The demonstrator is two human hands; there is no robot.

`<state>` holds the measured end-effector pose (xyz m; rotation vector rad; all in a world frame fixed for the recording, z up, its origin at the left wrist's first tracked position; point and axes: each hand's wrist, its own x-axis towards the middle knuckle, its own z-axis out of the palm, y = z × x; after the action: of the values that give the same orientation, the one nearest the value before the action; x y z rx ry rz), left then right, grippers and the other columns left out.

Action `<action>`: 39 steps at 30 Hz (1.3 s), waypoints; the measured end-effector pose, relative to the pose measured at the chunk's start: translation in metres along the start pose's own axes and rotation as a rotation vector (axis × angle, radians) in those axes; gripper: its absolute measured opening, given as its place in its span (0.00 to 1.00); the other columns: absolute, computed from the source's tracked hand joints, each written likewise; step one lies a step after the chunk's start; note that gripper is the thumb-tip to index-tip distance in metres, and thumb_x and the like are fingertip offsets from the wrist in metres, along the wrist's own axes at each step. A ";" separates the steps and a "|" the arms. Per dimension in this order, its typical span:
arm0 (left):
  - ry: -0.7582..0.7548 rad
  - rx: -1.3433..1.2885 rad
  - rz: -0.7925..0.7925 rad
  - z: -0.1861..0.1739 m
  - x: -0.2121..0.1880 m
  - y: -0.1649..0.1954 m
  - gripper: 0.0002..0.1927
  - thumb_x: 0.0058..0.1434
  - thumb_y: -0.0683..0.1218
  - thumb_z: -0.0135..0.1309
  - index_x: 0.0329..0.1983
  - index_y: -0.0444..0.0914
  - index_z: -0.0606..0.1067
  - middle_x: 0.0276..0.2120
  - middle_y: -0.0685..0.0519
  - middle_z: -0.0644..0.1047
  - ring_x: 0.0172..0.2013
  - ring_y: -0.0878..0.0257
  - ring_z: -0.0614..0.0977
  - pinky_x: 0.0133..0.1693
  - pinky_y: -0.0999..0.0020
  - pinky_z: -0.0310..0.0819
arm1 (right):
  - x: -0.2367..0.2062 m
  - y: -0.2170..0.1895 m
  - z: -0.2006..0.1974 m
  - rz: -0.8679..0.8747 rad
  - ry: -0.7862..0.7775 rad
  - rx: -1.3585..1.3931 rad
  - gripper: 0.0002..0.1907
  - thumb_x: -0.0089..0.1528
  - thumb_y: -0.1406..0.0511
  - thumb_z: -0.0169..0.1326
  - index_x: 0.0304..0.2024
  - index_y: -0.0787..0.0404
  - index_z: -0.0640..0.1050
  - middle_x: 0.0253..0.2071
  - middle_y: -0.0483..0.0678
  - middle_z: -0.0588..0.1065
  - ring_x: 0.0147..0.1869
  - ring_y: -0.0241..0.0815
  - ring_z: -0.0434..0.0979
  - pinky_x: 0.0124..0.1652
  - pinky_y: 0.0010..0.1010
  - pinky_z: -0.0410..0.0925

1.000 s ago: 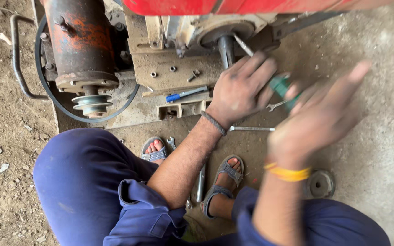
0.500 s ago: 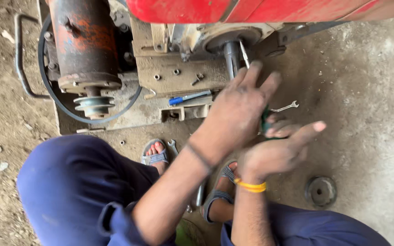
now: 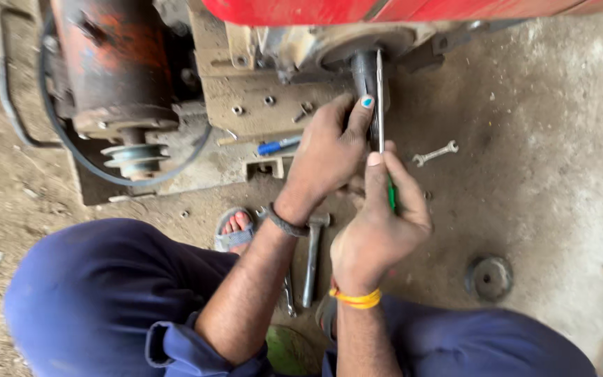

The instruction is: The person sits on the ground beside a small engine machine and works on its horizontal shaft. They remove a round pulley from the shaft by hand, then hold a metal drift against the shaft and strike it with a hammer, and use a screwdriver around the shaft housing while continuing to work the fitting.

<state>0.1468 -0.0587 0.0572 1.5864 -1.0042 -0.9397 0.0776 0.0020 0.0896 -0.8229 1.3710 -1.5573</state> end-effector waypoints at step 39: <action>-0.069 -0.510 -0.078 0.021 0.018 -0.028 0.28 0.75 0.61 0.38 0.36 0.36 0.77 0.25 0.59 0.72 0.26 0.71 0.69 0.29 0.70 0.65 | 0.041 -0.014 -0.033 -0.146 -0.471 -0.388 0.20 0.76 0.60 0.55 0.66 0.66 0.78 0.36 0.40 0.74 0.33 0.24 0.66 0.31 0.19 0.62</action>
<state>0.1380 -0.0782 0.0234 1.1749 -0.6780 -1.1998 0.0289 -0.0217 0.0951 -1.4513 1.2908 -1.1085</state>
